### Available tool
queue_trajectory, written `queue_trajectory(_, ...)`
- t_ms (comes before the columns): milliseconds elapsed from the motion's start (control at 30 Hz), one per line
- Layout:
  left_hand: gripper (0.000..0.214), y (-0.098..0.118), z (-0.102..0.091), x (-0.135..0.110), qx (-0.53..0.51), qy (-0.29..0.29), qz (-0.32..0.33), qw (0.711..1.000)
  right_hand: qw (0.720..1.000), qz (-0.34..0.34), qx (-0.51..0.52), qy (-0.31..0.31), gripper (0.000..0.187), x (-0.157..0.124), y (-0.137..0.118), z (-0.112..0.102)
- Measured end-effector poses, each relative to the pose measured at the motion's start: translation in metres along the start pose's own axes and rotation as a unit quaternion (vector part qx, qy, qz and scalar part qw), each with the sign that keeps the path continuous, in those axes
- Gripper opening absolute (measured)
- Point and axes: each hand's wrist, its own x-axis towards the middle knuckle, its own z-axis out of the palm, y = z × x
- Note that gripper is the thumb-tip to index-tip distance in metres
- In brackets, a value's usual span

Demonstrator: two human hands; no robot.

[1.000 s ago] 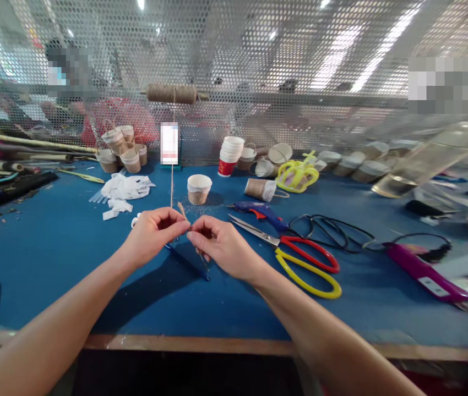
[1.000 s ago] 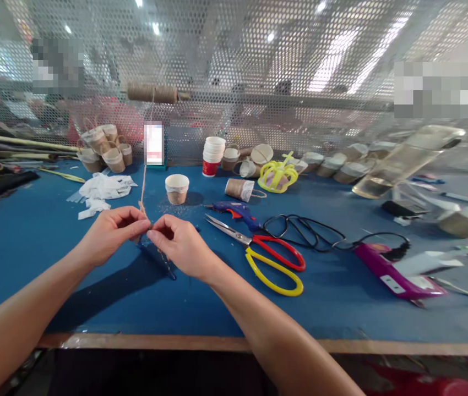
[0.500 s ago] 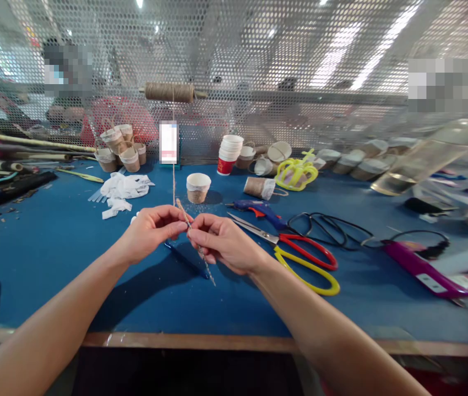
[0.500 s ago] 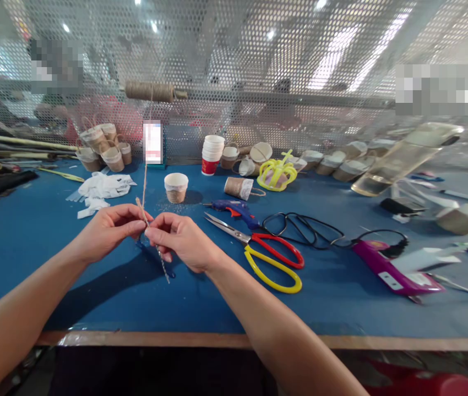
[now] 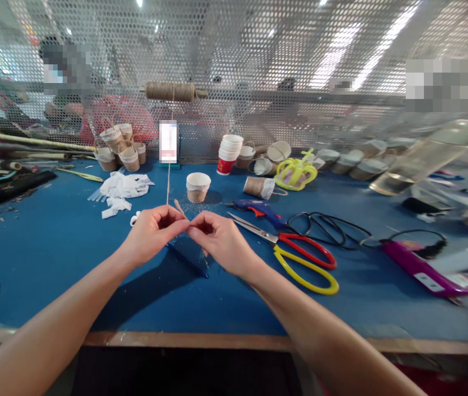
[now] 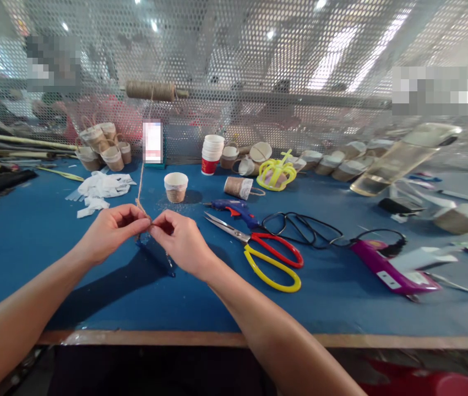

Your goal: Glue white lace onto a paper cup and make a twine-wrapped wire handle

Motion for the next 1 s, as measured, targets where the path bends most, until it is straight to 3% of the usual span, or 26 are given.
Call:
queue_trajectory(100, 0.018, -0.002, 0.0, 0.0, -0.028, -0.006, 0.008, 1.0, 0.999, -0.02, -0.027, 0.003, 0.013, -0.001, -0.002, -0.002)
queue_trajectory(233, 0.013, -0.001, -0.004, 0.0, -0.113, -0.079, 0.027, 0.99, 0.982, 0.039, 0.13, -0.134, 0.019, -0.002, -0.007, -0.009)
queue_trajectory(300, 0.012, 0.0, -0.005, 0.0, -0.139, -0.097, 0.029, 0.985, 0.965, 0.057, 0.195, -0.168, 0.02, -0.003, -0.009, -0.011)
queue_trajectory(400, 0.013, 0.0, -0.005, 0.0, -0.132, -0.063, 0.017, 0.989, 0.975, 0.045, 0.176, -0.128, 0.019, -0.003, -0.009, -0.009)
queue_trajectory(533, 0.017, 0.0, -0.002, 0.0, -0.068, -0.016, -0.014, 0.997, 0.999, -0.002, 0.033, -0.035, 0.017, -0.003, -0.005, -0.003)
queue_trajectory(667, 0.02, 0.0, 0.002, 0.0, -0.044, 0.017, -0.018, 0.999, 0.997, -0.045, -0.062, 0.028, 0.012, -0.002, -0.002, -0.001)
queue_trajectory(767, 0.018, 0.0, 0.001, 0.0, -0.071, -0.005, 0.005, 0.997, 0.999, -0.005, 0.017, -0.032, 0.013, -0.002, -0.004, -0.004)
queue_trajectory(900, 0.013, -0.001, -0.005, 0.001, -0.118, -0.062, 0.039, 0.99, 0.968, 0.056, 0.169, -0.175, 0.019, -0.003, -0.009, -0.011)
queue_trajectory(1000, 0.013, 0.0, -0.006, 0.001, -0.095, -0.044, 0.024, 0.994, 0.975, 0.046, 0.162, -0.147, 0.019, -0.003, -0.01, -0.012)
